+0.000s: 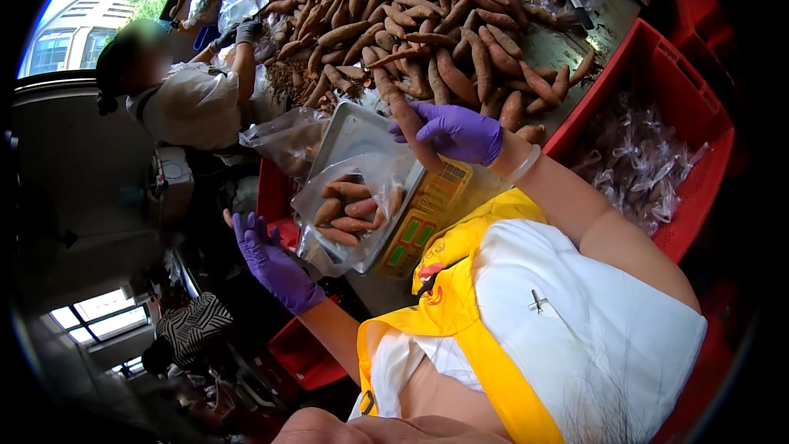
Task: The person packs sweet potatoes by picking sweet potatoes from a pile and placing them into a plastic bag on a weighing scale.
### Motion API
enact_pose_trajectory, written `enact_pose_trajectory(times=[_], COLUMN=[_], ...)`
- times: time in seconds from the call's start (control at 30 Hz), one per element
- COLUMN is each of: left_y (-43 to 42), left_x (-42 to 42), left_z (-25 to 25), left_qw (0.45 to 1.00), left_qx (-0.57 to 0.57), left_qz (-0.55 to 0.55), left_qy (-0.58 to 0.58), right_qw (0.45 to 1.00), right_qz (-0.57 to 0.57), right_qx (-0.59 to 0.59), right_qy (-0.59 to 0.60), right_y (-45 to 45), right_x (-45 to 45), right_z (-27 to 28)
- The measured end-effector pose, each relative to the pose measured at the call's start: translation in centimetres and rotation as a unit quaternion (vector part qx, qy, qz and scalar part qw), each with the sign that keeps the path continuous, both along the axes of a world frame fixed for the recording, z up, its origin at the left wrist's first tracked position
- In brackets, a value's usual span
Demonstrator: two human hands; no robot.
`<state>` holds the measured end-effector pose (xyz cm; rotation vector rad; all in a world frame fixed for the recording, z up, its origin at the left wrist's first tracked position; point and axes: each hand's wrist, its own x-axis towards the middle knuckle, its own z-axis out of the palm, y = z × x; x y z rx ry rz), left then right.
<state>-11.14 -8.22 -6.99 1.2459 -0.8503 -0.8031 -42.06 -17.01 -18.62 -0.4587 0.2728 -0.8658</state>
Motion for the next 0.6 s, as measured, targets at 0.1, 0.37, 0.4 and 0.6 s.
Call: enact_pose_trajectory(times=[0.1, 0.37, 0.4, 0.6], left_y=[1.6, 4.4, 4.4, 4.6], left_x=[-1.2, -4.8, -4.6, -2.5], left_z=[-0.9, -1.7, -2.4, -3.1], left_qw=[0.966, 0.784, 0.742, 0.981], left_qx=[0.0, 0.054, 0.086, 0.069], left_qz=[0.046, 0.044, 0.068, 0.133], left_qy=[-0.253, -0.617, -0.661, -0.121], right_qw=[0.994, 0.97, 0.973, 0.853], right_qz=[-0.021, -0.072, -0.06, 0.055], right_qx=[-0.07, -0.162, -0.179, -0.49], right_qy=[0.085, 0.166, 0.131, 0.17], right_y=[0.4, 0.2, 0.3, 1.5], right_x=[-0.1, 2.2, 2.9, 10.4], right_z=[0.9, 3.5, 4.8, 6.7])
